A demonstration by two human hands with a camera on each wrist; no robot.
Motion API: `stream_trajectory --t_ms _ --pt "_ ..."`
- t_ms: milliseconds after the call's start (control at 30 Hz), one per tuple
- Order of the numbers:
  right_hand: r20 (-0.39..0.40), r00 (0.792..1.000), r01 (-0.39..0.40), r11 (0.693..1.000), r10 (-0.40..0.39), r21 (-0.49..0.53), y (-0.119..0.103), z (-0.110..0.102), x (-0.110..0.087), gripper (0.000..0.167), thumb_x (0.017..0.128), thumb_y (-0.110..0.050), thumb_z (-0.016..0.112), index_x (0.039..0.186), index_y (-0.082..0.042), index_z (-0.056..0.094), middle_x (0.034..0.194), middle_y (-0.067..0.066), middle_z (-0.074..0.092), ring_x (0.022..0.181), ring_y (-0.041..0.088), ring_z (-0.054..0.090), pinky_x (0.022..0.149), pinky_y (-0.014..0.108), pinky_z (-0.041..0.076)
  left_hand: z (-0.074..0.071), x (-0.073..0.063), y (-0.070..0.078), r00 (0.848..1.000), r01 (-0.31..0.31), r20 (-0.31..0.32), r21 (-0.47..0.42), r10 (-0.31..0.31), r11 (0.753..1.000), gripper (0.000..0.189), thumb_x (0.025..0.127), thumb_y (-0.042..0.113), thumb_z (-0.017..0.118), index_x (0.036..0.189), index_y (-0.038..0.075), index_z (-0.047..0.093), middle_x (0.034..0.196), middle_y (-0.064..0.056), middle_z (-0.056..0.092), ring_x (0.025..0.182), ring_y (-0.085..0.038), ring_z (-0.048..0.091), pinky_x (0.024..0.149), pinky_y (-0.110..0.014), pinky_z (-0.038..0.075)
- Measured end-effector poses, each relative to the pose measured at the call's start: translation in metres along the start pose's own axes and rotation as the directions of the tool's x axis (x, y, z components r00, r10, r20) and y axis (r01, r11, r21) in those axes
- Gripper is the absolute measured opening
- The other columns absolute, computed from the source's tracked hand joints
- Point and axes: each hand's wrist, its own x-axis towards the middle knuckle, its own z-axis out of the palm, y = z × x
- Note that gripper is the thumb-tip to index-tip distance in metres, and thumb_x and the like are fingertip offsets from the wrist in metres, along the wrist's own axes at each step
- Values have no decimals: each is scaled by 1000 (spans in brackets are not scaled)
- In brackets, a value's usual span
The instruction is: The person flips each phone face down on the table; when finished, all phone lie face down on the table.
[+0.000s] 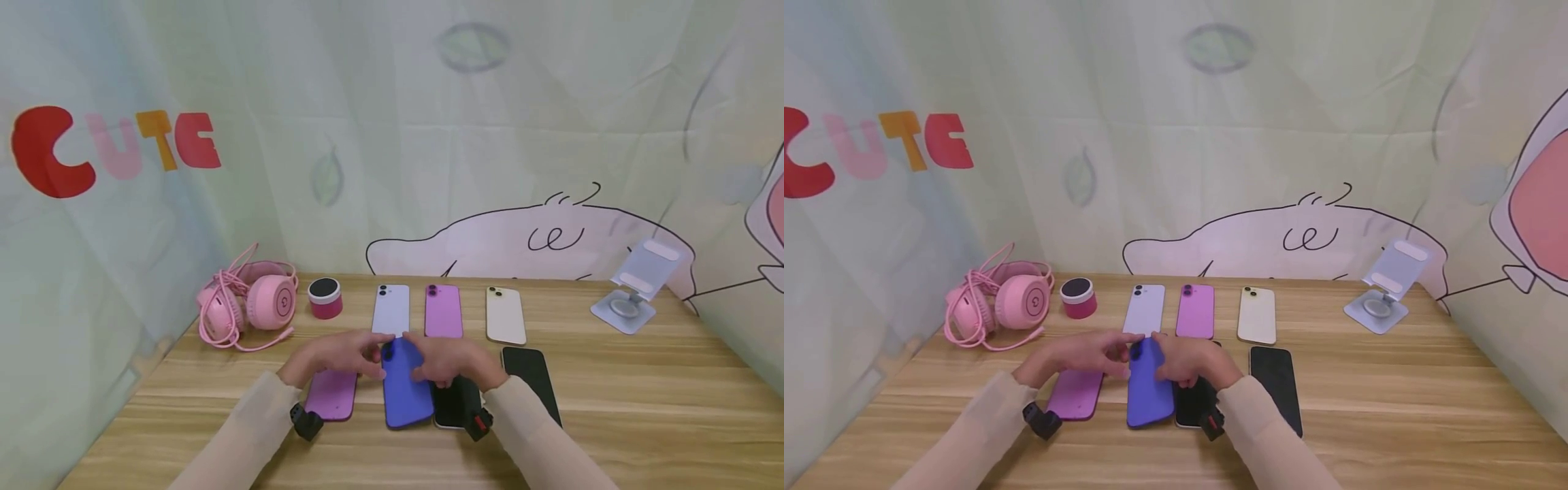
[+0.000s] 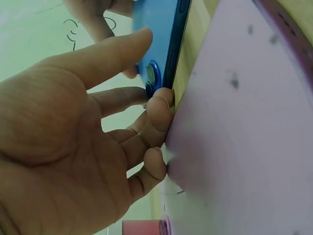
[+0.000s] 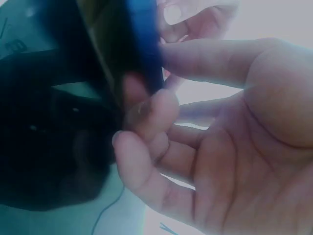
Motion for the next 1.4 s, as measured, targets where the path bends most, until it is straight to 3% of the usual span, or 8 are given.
stream_trajectory --t_ms 167,367,500,733,1000,1200,1300,1400 --pt "-4 1000 -5 999 5 -32 1 4 3 73 98 -15 64 159 -14 24 103 12 57 50 14 44 46 25 36 1 1 1 999 40 -19 6 -40 999 71 91 14 75 151 1 40 92 -5 56 86 -18 53 75 -30 41" --pt "-27 999 20 998 -22 -66 1 8 6 72 96 -15 66 157 -10 29 73 4 50 48 13 43 45 24 36 3 2 2 998 51 -44 31 -49 998 67 87 12 78 146 4 46 84 -4 56 78 -17 53 71 -29 40" --pt "-24 1000 17 998 -19 -68 1 8 6 70 95 -15 68 155 -15 34 78 5 55 47 13 43 45 24 36 4 2 1 997 50 -57 62 -47 997 66 86 12 79 144 7 48 82 -3 55 75 -16 51 68 -28 39" --pt "-4 1000 28 998 -28 -58 2 7 5 69 93 -15 71 154 -18 38 117 9 57 50 13 45 48 25 36 6 2 2 997 46 -66 80 -41 996 65 85 10 80 142 7 49 81 -2 55 73 -15 51 67 -28 39" --pt "50 994 99 993 -96 -66 2 7 6 70 94 -13 70 155 -15 36 93 6 63 49 12 46 48 23 38 4 -1 0 997 64 -46 72 -61 995 62 84 9 80 138 8 49 81 -4 55 74 -16 52 68 -29 39" --pt "108 986 130 991 -131 15 8 6 6 65 98 -14 65 155 -12 35 61 -1 47 46 12 41 46 23 34 5 -1 0 996 83 -23 69 -82 994 61 85 11 81 137 9 49 81 -4 54 74 -17 51 68 -29 38" --pt "103 981 159 986 -163 47 13 4 4 64 99 -15 63 155 -11 34 63 0 47 47 13 42 47 24 35 4 1 4 996 84 -26 110 -82 990 58 85 14 81 134 10 50 82 -4 54 75 -17 51 68 -30 39" --pt "80 979 182 981 -186 62 17 2 1 64 99 -17 63 156 -12 33 80 4 57 53 15 48 53 26 40 1 5 12 995 94 -30 152 -91 984 56 85 17 81 133 13 53 85 -5 54 79 -19 51 71 -32 39"
